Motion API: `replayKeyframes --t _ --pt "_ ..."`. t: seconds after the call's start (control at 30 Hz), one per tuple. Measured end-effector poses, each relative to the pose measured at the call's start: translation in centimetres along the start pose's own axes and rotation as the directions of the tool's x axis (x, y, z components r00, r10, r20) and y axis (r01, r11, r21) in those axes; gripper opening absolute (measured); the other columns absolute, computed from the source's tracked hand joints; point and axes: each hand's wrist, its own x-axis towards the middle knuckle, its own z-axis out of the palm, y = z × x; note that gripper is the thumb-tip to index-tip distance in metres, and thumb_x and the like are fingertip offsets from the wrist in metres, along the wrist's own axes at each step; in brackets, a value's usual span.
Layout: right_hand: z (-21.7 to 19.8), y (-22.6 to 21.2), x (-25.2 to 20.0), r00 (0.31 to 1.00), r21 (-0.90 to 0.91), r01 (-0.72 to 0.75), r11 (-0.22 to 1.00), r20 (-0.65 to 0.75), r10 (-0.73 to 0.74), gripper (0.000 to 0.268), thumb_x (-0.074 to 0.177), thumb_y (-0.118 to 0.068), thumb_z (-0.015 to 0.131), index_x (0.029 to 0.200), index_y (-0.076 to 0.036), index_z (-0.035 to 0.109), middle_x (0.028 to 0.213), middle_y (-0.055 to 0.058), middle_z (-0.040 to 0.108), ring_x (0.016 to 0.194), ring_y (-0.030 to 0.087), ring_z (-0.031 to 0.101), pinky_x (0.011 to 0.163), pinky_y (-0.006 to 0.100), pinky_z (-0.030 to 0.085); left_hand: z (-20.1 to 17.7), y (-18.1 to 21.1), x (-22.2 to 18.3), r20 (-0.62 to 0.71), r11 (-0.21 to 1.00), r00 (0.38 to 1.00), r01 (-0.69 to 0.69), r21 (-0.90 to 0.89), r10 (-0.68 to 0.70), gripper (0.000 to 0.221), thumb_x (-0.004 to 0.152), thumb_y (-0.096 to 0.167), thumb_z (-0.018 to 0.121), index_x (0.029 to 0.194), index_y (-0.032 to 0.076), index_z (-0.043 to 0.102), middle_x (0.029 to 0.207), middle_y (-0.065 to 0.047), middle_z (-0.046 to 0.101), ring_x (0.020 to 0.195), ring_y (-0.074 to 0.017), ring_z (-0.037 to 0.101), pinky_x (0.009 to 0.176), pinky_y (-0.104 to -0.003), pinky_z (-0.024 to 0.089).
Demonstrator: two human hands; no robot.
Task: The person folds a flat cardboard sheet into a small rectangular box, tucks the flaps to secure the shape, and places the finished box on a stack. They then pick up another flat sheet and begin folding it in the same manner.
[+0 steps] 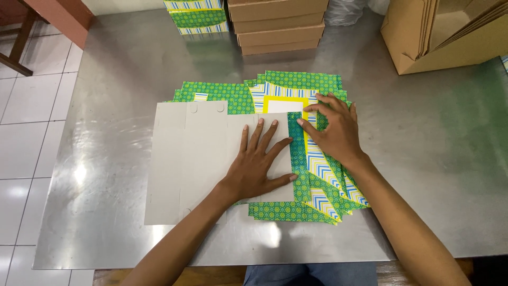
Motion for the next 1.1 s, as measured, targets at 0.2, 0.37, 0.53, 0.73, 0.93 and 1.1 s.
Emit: replayKeyframes --t 0.2,0.37,0.53,0.73,0.93,1.1 --pt "-2.7 -1.5 -0.1 0.983 0.004 0.028 1.0 0.179 -0.028 0.047 0.09 -0.041 0.074 0.133 -0.026 0.065 0.158 0.014 0.045 0.151 0.046 0.029 0.107 0.087 -0.002 -0.2 0.0 0.0 0.026 1.0 1.0 0.007 -0.009 -0.006 0.082 0.091 0.073 0.054 0.156 0.026 0.036 0.166 -0.021 0.024 0.155 -0.0471 0.012 0.122 -0.068 0.003" --pt "-4.6 -2.8 -0.3 0.943 0.001 0.024 1.0 0.333 -0.023 0.072 0.083 -0.049 0.078 0.146 -0.021 0.055 0.164 0.024 0.031 0.154 0.051 0.015 0.107 0.083 -0.014 -0.4 0.1 0.1 0.025 1.0 1.0 0.011 -0.025 -0.01 0.081 0.091 0.071 0.055 0.156 0.026 0.036 0.166 -0.02 0.023 0.155 -0.047 0.012 0.122 -0.068 0.002" --pt "-5.5 -3.9 -0.9 0.897 -0.043 0.039 0.998 0.441 -0.016 0.095 0.074 -0.051 0.085 0.154 -0.02 0.046 0.168 0.029 0.018 0.155 0.052 0.005 0.108 0.08 -0.019 -0.2 0.0 0.1 0.024 1.0 1.0 0.011 -0.024 -0.01 0.081 0.091 0.072 0.055 0.155 0.027 0.036 0.166 -0.02 0.023 0.155 -0.0467 0.011 0.122 -0.068 0.002" --pt "-5.5 -4.6 -2.0 0.804 -0.069 0.075 0.995 0.595 -0.019 0.136 0.055 -0.064 0.099 0.162 -0.019 0.028 0.168 0.029 -0.002 0.154 0.05 -0.013 0.109 0.073 -0.023 -0.4 0.1 0.2 0.024 1.0 1.0 0.008 -0.024 -0.007 0.083 0.092 0.071 0.054 0.157 0.024 0.033 0.167 -0.02 0.023 0.156 -0.0456 0.011 0.123 -0.066 0.0" --pt "-5.1 -4.6 -2.1 0.815 0.098 0.231 0.968 0.524 -0.248 0.079 0.07 -0.033 0.085 0.144 -0.021 0.059 0.171 0.023 -0.004 0.152 0.052 -0.015 0.109 0.078 -0.018 0.0 -0.2 0.1 -0.006 0.995 0.999 0.033 -0.094 -0.033 0.091 0.1 0.066 0.045 0.162 0.007 0.014 0.166 -0.023 0.024 0.156 -0.0443 0.012 0.123 -0.064 -0.002" --pt "-5.0 -4.8 -1.8 0.875 -0.031 0.31 0.95 0.4 -0.272 0.05 0.065 -0.015 0.076 0.115 -0.021 0.071 0.171 0.018 0.015 0.157 0.047 0.001 0.121 0.068 -0.006 -0.7 -0.8 -0.1 -0.033 0.943 0.999 0.014 -0.333 -0.026 0.083 0.105 0.054 0.04 0.159 -0.002 0.011 0.166 -0.026 0.022 0.155 -0.0456 0.014 0.124 -0.061 -0.006"
